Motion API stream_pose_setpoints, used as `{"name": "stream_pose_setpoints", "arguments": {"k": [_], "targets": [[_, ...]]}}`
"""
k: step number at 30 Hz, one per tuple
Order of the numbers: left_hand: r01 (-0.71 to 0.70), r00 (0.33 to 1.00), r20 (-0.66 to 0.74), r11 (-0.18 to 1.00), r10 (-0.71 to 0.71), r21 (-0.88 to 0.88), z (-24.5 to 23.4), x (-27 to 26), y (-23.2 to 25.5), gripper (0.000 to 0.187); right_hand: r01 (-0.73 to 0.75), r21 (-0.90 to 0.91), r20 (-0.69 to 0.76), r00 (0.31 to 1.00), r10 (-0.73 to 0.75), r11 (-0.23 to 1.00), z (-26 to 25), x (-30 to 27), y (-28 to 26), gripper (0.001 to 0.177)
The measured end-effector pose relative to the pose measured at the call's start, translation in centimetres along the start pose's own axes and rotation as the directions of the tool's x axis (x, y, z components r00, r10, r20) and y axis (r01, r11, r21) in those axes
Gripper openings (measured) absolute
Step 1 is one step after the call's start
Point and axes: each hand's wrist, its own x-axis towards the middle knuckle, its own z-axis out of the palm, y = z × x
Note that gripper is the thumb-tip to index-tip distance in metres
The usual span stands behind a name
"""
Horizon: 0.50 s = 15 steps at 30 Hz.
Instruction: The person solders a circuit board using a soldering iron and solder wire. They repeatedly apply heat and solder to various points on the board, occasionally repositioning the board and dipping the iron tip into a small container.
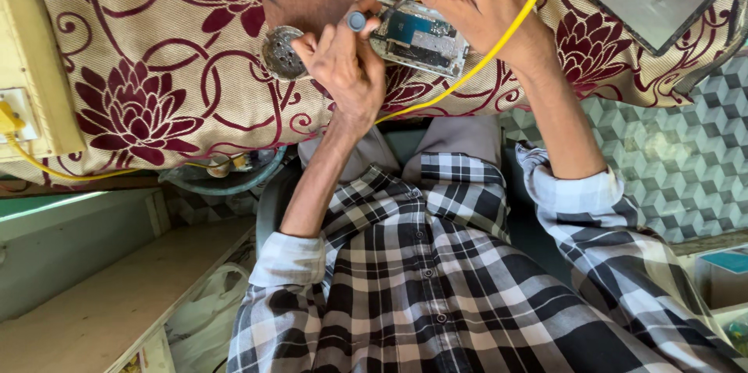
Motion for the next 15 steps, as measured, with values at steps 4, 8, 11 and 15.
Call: {"name": "stream_pose_setpoints", "arguments": {"k": [4,8,11,15], "targets": [[-0.024,0.998,0.057,0.999,0.025,-0.027,-1.3,0.7,0.7,0.027,0.095,-0.153,-0.123,0.986,-0.115,0.984,0.7,0.3,-0.9,0.024],[-0.043,0.998,0.032,0.997,0.045,-0.065,-1.4,1.5,1.1,0.025,-0.064,0.031,-0.105,0.992,0.067,0.997,0.7,0.4,-0.9,0.029],[-0.033,0.999,0.027,0.998,0.035,-0.054,-1.3,1.1,1.1,0.028,-0.15,0.117,-0.05,0.986,0.157,0.982,0.8,0.0,-0.6,0.025],[-0.013,1.0,0.026,0.999,0.014,-0.035,-1.2,0.8,0.7,0.028,-0.191,0.222,0.003,0.981,0.195,0.956,0.1,-0.1,-0.4,0.014]]}}
